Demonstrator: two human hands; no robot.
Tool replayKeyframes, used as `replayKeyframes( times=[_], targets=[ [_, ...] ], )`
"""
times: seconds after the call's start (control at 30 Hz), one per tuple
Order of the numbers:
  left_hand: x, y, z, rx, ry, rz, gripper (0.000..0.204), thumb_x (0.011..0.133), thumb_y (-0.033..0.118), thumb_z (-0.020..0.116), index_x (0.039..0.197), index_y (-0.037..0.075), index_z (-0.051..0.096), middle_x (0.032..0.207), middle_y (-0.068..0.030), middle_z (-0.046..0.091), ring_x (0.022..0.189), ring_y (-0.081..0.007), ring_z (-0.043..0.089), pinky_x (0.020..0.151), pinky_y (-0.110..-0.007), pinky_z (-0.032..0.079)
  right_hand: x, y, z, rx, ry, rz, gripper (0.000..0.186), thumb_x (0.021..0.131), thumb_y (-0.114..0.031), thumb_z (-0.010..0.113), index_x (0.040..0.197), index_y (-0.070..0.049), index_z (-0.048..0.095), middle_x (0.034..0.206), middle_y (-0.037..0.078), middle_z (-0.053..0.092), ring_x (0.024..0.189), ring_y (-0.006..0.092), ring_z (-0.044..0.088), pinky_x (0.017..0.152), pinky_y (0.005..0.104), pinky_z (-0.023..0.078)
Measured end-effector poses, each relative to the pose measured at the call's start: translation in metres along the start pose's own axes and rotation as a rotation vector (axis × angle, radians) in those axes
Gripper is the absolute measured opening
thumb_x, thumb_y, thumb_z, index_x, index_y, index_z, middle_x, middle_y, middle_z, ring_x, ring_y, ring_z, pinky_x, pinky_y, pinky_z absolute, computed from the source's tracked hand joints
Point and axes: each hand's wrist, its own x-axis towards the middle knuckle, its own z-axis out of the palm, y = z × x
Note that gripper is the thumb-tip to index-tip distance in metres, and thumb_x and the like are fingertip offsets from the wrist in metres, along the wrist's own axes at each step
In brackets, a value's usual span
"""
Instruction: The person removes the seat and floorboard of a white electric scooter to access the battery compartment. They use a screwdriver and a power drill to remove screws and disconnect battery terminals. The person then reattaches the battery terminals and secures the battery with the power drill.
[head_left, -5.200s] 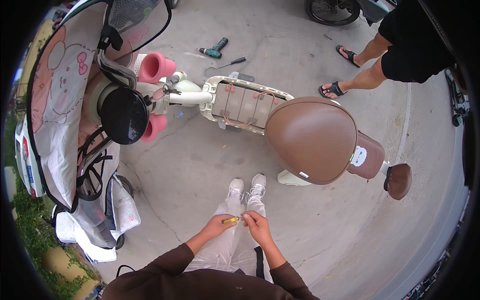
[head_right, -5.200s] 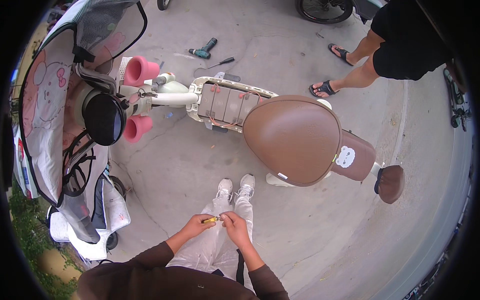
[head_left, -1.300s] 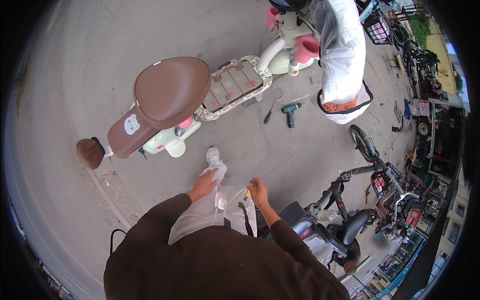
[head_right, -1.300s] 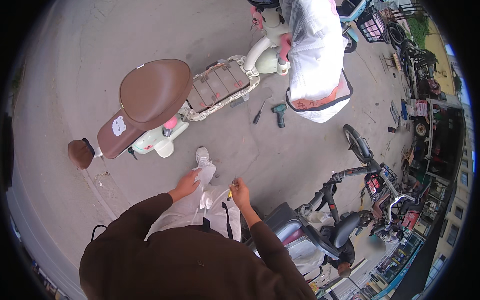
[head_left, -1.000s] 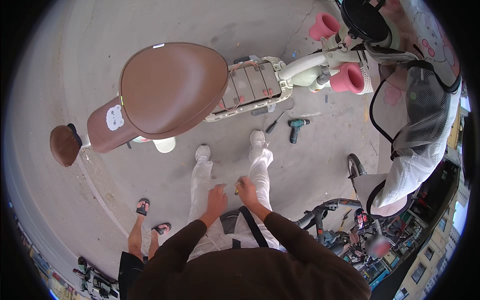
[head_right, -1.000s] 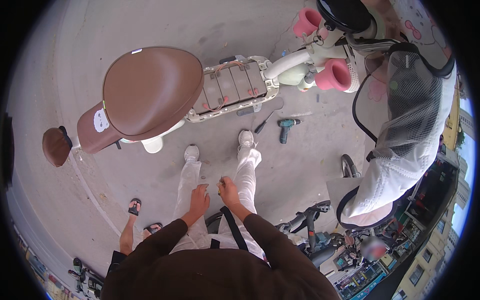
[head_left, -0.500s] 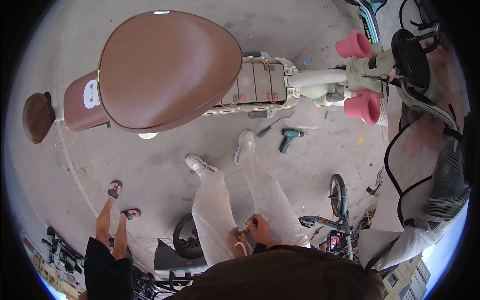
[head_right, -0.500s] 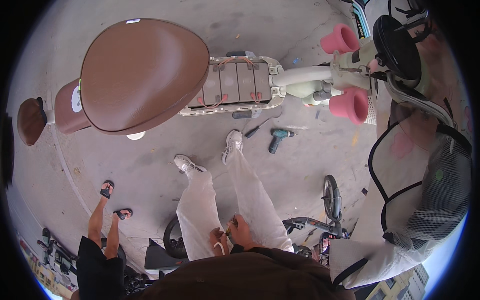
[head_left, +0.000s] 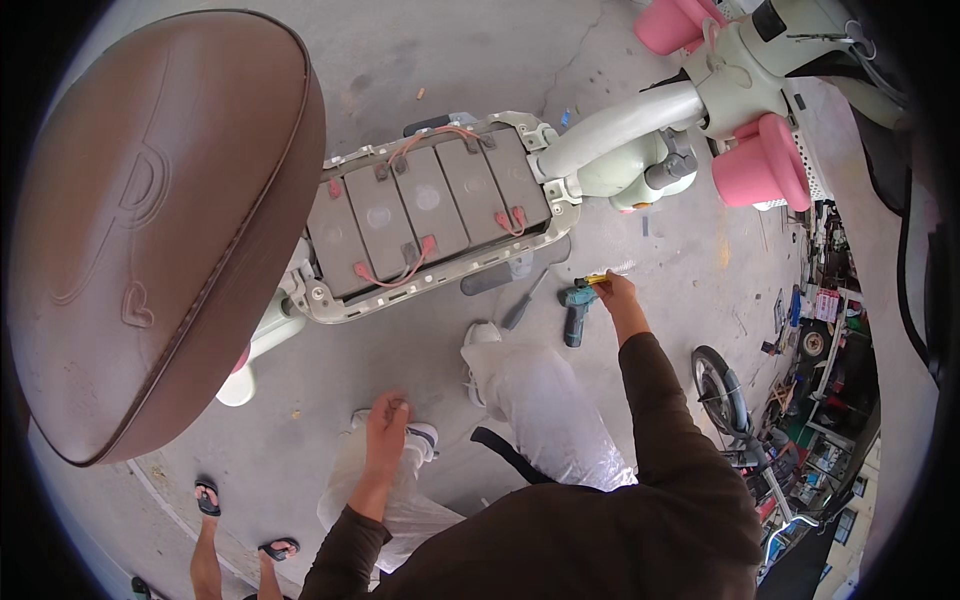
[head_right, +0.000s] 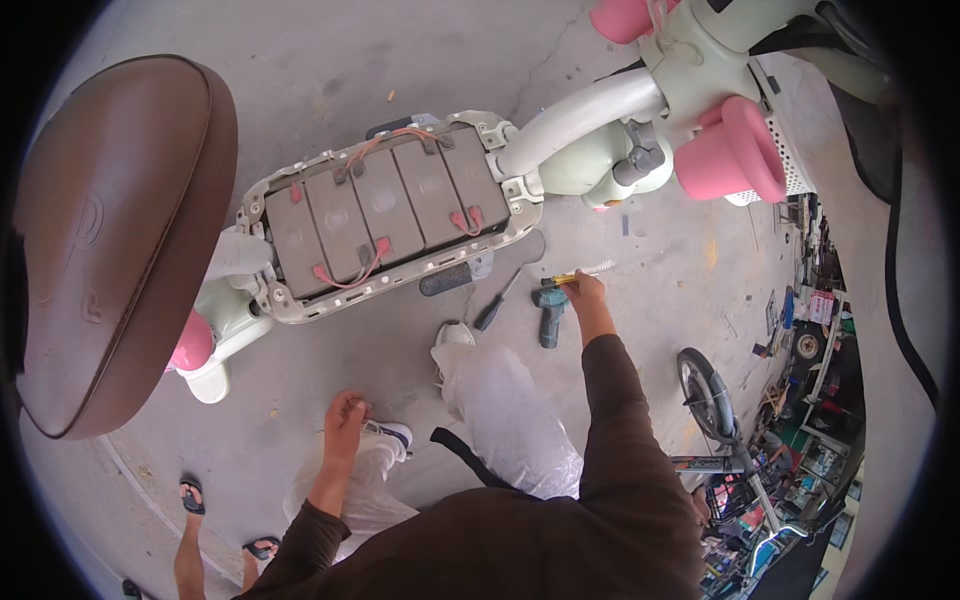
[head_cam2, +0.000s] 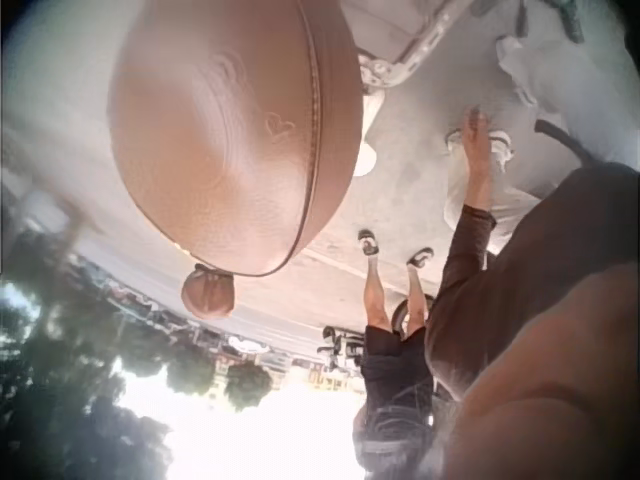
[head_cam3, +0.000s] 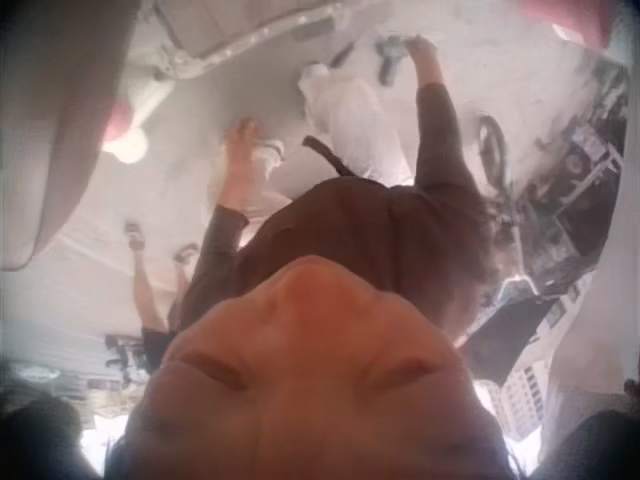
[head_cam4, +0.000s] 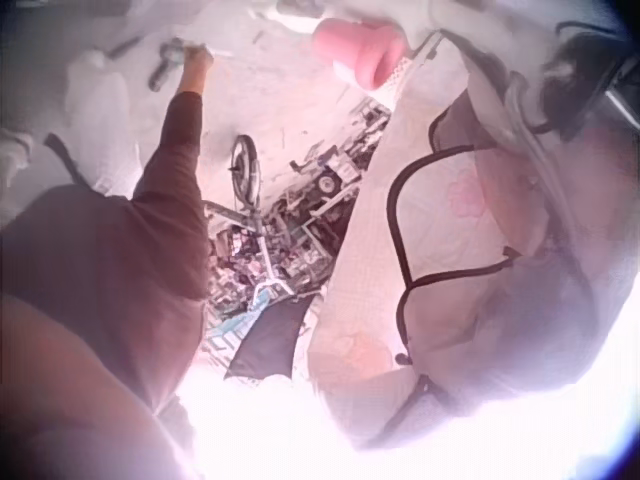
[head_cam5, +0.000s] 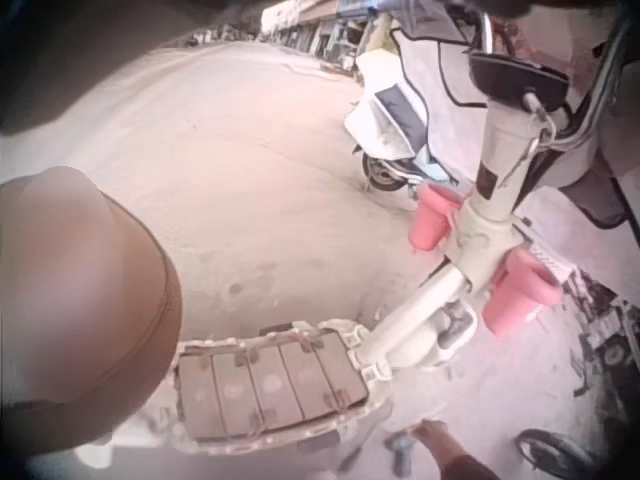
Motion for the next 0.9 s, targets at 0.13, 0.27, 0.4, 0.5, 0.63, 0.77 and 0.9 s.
replayKeyframes(
  times=[0.13,0.27,0.4,0.5,0.63,0.77,0.9],
  targets=[
    [0.027,0.037,-0.005,-0.096,-0.053,0.095,0.018,0.092,0.008,0.051,0.108,0.002,0.055,0.086,-0.0048,0.06,0.076,-0.015,0.058,0.073,-0.029,0.047,0.107,0.042,0.02,-0.042,0.151,-0.064,0.023,0.089,-0.01,0.058,0.104,0.006,0.052,0.095,0.019,0.062,0.082,0.0319,0.066,0.066,0.041,0.06],
    [0.068,0.025,-0.024,-0.257,-0.083,0.047,0.019,0.092,0.011,0.051,0.109,0.003,0.055,0.086,-0.0058,0.06,0.076,-0.0165,0.059,0.072,-0.029,0.047,0.199,0.042,0.008,-0.14,0.333,-0.146,0.025,0.086,-0.016,0.063,0.097,0.006,0.056,0.094,0.019,0.062,0.084,0.0319,0.065,0.065,0.0417,0.06],
    [0.086,0.034,-0.029,-0.176,-0.037,0.084,0.02,0.092,0.01,0.052,0.109,0.003,0.056,0.088,-0.0066,0.06,0.078,-0.0166,0.059,0.071,-0.029,0.047,0.199,0.06,0.021,-0.855,0.607,-0.374,0.044,0.082,-0.03,0.068,0.1,0.009,0.058,0.09,0.022,0.063,0.086,0.0334,0.064,0.073,0.0396,0.056],
    [0.084,0.051,-0.021,0.072,-0.109,0.192,0.022,0.091,0.009,0.055,0.111,0.002,0.057,0.089,-0.0066,0.061,0.08,-0.0166,0.059,0.073,-0.028,0.047,0.162,0.038,0.041,-0.948,0.547,-0.762,0.043,0.083,-0.031,0.068,0.103,0.006,0.06,0.091,0.02,0.063,0.089,0.0308,0.062,0.079,0.0393,0.05],
    [0.077,0.091,-0.008,0.499,-0.332,0.505,0.022,0.088,0.009,0.059,0.108,0.001,0.059,0.088,-0.0072,0.061,0.078,-0.0166,0.058,0.07,-0.028,0.046,-0.012,-0.026,0.087,-0.566,0.01,-1.033,0.021,0.091,-0.017,0.06,0.103,0.001,0.062,0.086,0.009,0.06,0.077,0.0171,0.055,0.072,0.0293,0.046],
    [0.107,0.112,0.007,0.684,-0.394,0.725,0.019,0.086,0.009,0.061,0.103,0.001,0.062,0.085,-0.0077,0.061,0.072,-0.0169,0.056,0.066,-0.028,0.045,-0.127,-0.066,0.135,-0.488,-0.457,-1.331,0.009,0.088,-0.004,0.061,0.095,0.001,0.063,0.085,0.006,0.058,0.075,0.0115,0.053,0.069,0.0238,0.044],
    [0.112,0.106,0.025,0.663,-0.252,0.762,0.016,0.087,0.009,0.061,0.1,0.001,0.063,0.079,-0.0065,0.06,0.065,-0.0152,0.053,0.062,-0.027,0.044,-0.149,-0.067,0.205,-0.802,-0.807,-1.659,0.021,0.077,-0.006,0.068,0.097,-0.003,0.064,0.087,0.01,0.057,0.082,0.0272,0.054,0.071,0.0362,0.045]
  ],
)
